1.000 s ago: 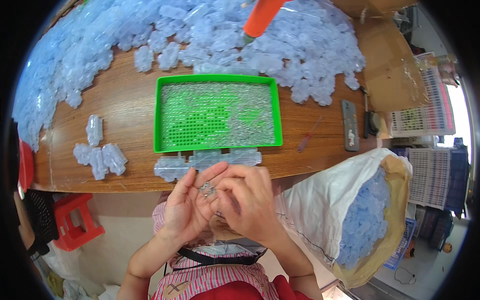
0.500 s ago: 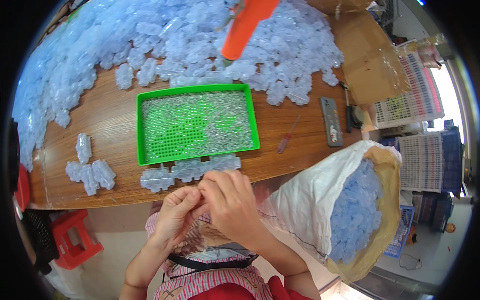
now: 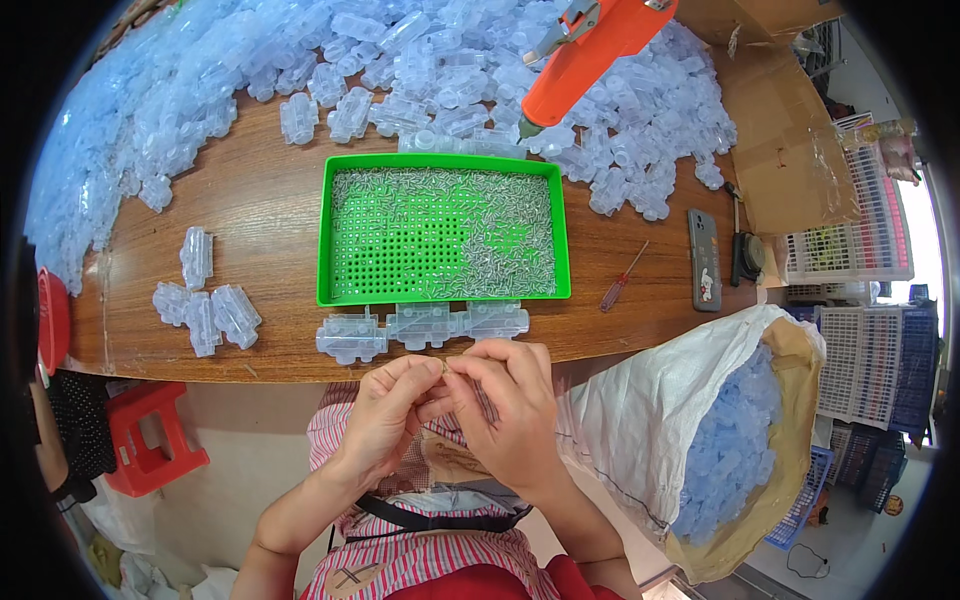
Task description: The person picks up a plastic part and a screw, inserts the screw into the part, and drives it in with a power screwdriver. They repeat this process for several parts, occasionally reaching into a large bag to retrieve more and placing the finished pieces on the table.
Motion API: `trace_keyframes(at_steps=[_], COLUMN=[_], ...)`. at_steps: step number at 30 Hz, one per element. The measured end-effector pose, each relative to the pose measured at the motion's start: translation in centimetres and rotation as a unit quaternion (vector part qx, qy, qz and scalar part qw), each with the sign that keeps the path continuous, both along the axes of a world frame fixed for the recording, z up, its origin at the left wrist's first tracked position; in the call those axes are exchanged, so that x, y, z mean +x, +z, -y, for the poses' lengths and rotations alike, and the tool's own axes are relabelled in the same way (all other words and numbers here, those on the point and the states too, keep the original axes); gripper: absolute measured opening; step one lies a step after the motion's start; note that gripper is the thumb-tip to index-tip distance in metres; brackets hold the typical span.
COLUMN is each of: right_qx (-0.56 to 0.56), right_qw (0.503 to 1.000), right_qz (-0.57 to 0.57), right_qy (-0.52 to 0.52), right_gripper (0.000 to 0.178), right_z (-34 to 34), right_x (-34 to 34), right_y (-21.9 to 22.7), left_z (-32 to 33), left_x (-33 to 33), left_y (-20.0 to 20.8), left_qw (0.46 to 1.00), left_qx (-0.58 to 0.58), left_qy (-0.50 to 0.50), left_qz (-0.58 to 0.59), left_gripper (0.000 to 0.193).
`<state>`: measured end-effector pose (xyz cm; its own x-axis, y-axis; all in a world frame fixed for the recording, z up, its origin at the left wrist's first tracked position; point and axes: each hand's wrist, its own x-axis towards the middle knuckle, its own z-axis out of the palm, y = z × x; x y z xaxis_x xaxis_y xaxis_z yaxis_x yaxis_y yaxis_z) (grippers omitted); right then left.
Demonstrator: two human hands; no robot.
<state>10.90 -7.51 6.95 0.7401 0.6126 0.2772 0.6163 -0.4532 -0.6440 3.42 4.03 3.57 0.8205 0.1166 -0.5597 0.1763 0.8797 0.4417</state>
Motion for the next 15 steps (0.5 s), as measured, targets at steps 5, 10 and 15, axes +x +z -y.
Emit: trace_keyframes(at_steps=[5,10,15], right_qx=[-0.039,-0.030,0.018], right_qw=[0.997,0.999,0.999], right_qz=[0.050,0.012,0.049], right_qy=[0.039,0.042,0.010], right_gripper=[0.018,0.017,0.014], right_z=[-0.2,-0.5,-0.8], right_x=[0.1,0.4,1.2], right_y=[0.1,-0.1,-2.0], left_z=[-0.2,-0.7,-0.4], left_x=[-0.4,-0.7,-0.6], left_y=[-0.4,-1.0,-0.2], left_qw=[1.000,0.999,0.999], left_qx=[0.001,0.011,-0.034], left_qy=[-0.004,-0.039,-0.013], left_qz=[-0.003,0.002,-0.002], left_gripper=[0.016,0.017,0.028])
